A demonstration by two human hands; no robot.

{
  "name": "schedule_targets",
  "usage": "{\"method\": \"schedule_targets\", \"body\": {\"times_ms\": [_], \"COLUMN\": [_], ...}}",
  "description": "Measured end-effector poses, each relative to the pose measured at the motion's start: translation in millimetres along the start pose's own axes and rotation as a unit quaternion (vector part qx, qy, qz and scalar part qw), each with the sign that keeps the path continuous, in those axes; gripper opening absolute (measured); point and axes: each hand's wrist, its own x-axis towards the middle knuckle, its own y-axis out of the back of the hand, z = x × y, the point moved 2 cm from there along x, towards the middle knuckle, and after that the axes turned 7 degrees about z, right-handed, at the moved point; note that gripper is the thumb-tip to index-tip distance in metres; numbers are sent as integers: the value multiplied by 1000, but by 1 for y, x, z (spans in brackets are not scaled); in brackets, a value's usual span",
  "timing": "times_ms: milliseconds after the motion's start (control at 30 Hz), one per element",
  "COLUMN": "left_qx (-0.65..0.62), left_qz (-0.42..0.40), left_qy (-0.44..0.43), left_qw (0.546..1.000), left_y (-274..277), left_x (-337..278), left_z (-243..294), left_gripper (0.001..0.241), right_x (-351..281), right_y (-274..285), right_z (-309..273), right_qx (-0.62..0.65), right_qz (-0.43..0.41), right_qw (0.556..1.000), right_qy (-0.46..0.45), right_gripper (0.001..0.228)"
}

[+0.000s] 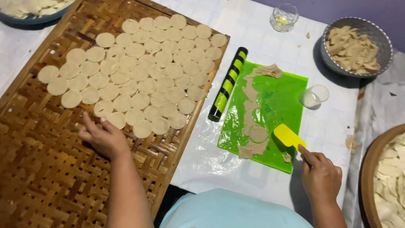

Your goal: Rolling out dough and cutting it into circular shapes for making crackers.

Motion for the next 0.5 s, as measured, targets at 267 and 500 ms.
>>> {"method": "schedule_targets", "body": {"times_ms": [267, 500], "left_qx": [-144, -219], "left_qz": [22, -117], "left_qy": [-220, -153], "left_qw": [964, 956], "left_y": [-6, 6], "left_x": [-30, -70], "left_z": [41, 103], "left_gripper": [44, 35], "right_x": [21, 64], "right_y": [-14, 7], "right_z": [1, 1], "right_qx": [-39, -65], "right_qz": [-2, -82], "right_qw": [998, 985], "right_qy": [46, 135], "right_gripper": [34, 33]}}
